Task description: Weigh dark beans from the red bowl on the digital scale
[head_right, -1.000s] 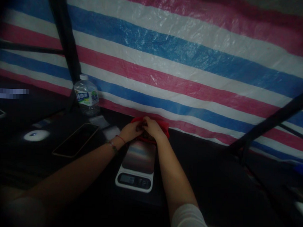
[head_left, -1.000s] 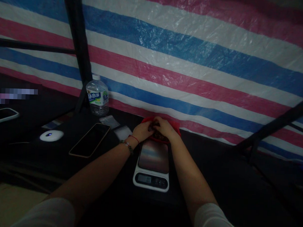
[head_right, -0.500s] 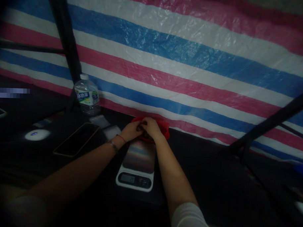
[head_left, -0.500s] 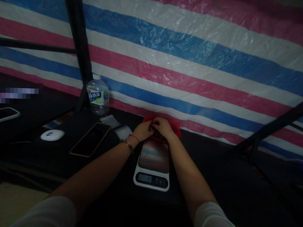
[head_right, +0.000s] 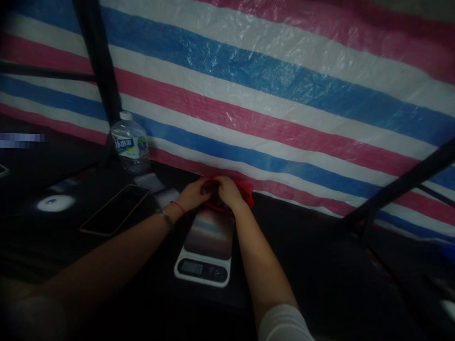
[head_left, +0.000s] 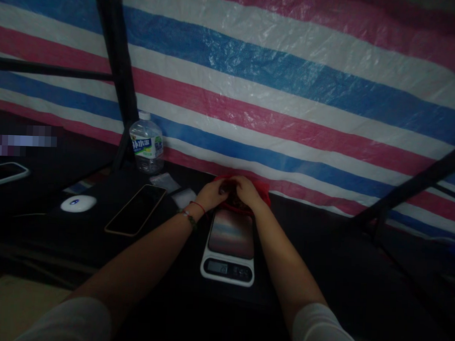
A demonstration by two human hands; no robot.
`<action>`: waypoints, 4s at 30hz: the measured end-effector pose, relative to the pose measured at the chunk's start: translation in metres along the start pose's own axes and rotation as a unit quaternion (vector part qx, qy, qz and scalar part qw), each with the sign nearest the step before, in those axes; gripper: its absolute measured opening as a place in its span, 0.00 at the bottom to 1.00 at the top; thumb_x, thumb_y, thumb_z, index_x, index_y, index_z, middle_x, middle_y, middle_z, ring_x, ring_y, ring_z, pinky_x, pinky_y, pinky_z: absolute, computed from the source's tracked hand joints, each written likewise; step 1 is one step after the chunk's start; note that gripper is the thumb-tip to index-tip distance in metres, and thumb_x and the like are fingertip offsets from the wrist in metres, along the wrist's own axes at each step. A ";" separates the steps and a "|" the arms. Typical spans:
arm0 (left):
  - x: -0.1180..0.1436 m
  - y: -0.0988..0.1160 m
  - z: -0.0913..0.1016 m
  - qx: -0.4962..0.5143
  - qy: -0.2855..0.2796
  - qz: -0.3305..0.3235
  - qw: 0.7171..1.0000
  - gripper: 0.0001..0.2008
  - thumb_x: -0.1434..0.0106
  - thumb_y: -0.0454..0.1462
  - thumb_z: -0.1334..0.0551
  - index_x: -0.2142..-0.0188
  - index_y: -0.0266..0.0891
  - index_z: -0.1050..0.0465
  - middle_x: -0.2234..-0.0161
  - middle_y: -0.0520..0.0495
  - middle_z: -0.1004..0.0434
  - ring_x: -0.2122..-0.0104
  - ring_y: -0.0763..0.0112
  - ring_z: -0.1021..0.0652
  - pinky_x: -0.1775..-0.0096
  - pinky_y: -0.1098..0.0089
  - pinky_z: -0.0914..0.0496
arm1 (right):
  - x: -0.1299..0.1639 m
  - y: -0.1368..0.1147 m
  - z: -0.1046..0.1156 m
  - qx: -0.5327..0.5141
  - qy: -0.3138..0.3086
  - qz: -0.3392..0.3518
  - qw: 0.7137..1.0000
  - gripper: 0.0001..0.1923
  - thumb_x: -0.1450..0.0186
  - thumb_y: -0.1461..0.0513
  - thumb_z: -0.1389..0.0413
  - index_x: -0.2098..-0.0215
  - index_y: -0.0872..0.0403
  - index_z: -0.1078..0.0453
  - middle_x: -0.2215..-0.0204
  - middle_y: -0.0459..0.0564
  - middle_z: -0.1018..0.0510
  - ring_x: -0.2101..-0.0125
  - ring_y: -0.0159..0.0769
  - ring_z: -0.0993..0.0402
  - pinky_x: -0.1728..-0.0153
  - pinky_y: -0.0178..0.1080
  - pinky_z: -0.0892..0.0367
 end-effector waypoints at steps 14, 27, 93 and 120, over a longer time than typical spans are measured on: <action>0.005 0.003 0.000 0.003 0.000 -0.005 1.000 0.31 0.41 0.35 0.42 0.38 0.33 0.42 0.49 0.40 0.25 0.52 0.63 0.23 0.48 0.66 0.31 | 0.011 0.002 -0.018 -0.040 -0.018 -0.069 0.997 0.25 0.46 0.70 0.43 0.50 0.54 0.31 0.54 0.53 0.22 0.54 0.39 0.25 0.50 0.41 0.33; 0.002 0.006 0.004 -0.042 -0.025 -0.050 0.998 0.28 0.41 0.27 0.48 0.41 0.36 0.36 0.44 0.45 0.29 0.46 0.67 0.27 0.42 0.67 0.36 | 0.015 -0.006 -0.024 0.052 -0.100 -0.051 0.992 0.21 0.45 0.69 0.43 0.52 0.56 0.28 0.55 0.55 0.21 0.55 0.43 0.24 0.53 0.39 0.32; 0.006 -0.007 0.007 -0.033 0.023 -0.047 0.998 0.17 0.46 0.31 0.45 0.59 0.36 0.24 0.62 0.45 0.23 0.62 0.65 0.24 0.55 0.66 0.29 | 0.035 0.018 0.006 0.229 -0.239 -0.094 0.939 0.17 0.38 0.60 0.43 0.52 0.54 0.27 0.55 0.55 0.22 0.57 0.42 0.25 0.57 0.36 0.34; 0.005 -0.012 0.002 -0.017 0.026 -0.072 0.997 0.16 0.47 0.31 0.44 0.60 0.38 0.24 0.61 0.46 0.22 0.60 0.65 0.23 0.54 0.66 0.29 | 0.033 0.016 0.000 0.204 -0.190 -0.084 0.957 0.23 0.39 0.56 0.40 0.46 0.52 0.30 0.48 0.56 0.26 0.52 0.43 0.27 0.52 0.38 0.36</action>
Point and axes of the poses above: each hand's wrist, its own x-axis away from the middle knuckle, its own z-axis out of the back of the hand, y = z × x, the point moved 4 cm from there along -x, towards the middle knuckle
